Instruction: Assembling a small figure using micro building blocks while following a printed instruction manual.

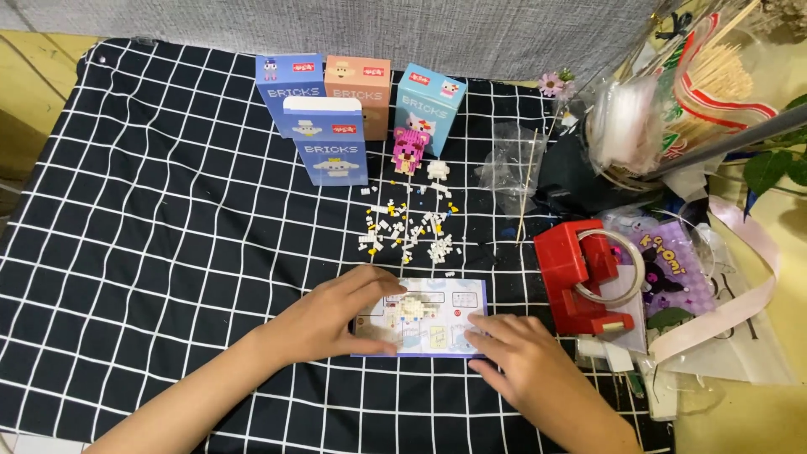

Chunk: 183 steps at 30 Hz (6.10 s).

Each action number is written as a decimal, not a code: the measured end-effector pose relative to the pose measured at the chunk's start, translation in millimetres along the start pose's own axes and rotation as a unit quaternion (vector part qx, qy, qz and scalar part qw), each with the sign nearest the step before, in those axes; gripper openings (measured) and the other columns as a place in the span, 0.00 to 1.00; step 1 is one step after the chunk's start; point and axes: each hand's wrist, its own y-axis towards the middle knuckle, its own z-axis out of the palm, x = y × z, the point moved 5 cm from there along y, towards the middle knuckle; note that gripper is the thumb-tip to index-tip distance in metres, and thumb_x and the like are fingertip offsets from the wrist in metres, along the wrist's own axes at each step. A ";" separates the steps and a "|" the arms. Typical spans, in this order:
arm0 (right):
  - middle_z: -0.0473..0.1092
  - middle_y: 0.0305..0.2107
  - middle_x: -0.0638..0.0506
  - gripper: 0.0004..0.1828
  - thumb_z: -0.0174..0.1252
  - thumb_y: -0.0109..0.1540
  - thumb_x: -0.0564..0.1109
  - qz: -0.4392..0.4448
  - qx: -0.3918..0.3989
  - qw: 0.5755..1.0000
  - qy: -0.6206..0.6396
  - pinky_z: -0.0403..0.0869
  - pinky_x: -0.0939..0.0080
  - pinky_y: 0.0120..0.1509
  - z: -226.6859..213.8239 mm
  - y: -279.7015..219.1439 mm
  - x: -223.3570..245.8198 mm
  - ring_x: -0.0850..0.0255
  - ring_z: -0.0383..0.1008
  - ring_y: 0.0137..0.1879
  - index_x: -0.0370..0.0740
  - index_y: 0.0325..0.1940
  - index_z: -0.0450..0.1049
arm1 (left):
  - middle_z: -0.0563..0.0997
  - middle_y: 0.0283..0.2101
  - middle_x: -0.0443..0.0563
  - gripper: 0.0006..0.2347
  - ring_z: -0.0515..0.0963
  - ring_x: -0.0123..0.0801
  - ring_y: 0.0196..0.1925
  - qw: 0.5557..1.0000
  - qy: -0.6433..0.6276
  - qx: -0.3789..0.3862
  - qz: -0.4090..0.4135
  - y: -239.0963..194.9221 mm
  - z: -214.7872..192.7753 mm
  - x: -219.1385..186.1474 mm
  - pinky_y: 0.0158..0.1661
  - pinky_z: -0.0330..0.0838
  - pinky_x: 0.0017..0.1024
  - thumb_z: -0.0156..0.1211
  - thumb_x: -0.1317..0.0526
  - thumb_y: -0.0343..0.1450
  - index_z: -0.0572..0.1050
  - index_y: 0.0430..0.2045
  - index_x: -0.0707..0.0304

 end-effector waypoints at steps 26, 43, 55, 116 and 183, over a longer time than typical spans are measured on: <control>0.55 0.73 0.45 0.32 0.58 0.66 0.51 -0.050 0.056 0.996 -0.041 0.56 0.42 0.72 25.9 0.5 20.0 0.51 0.53 0.78 0.41 0.73 0.62 | 0.63 0.73 0.59 0.37 0.68 0.42 0.71 0.971 0.233 0.050 0.025 -46.3 -26.1 2.6 0.71 0.42 0.54 0.54 0.41 0.73 0.48 0.74 0.60; 0.59 0.71 0.49 0.26 0.53 0.69 0.55 -0.039 0.160 0.986 -0.032 0.55 0.43 0.73 9.7 28.8 16.1 0.55 0.56 0.76 0.45 0.70 0.67 | 0.56 0.74 0.69 0.35 0.62 0.43 0.73 0.907 0.419 -0.004 0.045 -28.4 -7.0 -12.3 0.73 0.47 0.45 0.41 0.31 0.72 0.57 0.72 0.48; 0.65 0.68 0.51 0.23 0.54 0.68 0.51 0.004 0.178 0.980 0.090 0.54 0.43 0.76 -13.0 37.4 13.1 0.53 0.59 0.75 0.45 0.66 0.73 | 0.64 0.72 0.59 0.28 0.80 0.43 0.56 0.834 0.547 -0.059 0.031 -33.9 14.7 -8.0 0.73 0.51 0.46 0.50 0.43 0.76 0.62 0.70 0.52; 0.74 0.49 0.39 0.14 0.68 0.60 0.33 -0.283 -0.311 0.900 0.114 0.82 0.56 0.57 -53.6 53.1 59.6 0.49 0.80 0.52 0.30 0.50 0.78 | 0.85 0.41 0.50 0.04 0.86 0.34 0.42 0.901 0.214 -0.286 0.245 -0.8 -15.5 -53.2 0.59 0.68 0.39 0.66 0.67 0.74 0.80 0.39 0.63; 0.75 0.47 0.48 0.17 0.66 0.61 0.40 -0.095 -0.227 0.969 0.010 0.70 0.56 0.55 -38.7 65.8 -3.2 0.55 0.75 0.51 0.36 0.53 0.78 | 0.82 0.42 0.52 0.09 0.81 0.39 0.47 0.961 0.122 -0.243 0.055 -15.3 -55.5 5.7 0.55 0.72 0.38 0.64 0.59 0.73 0.76 0.42 0.64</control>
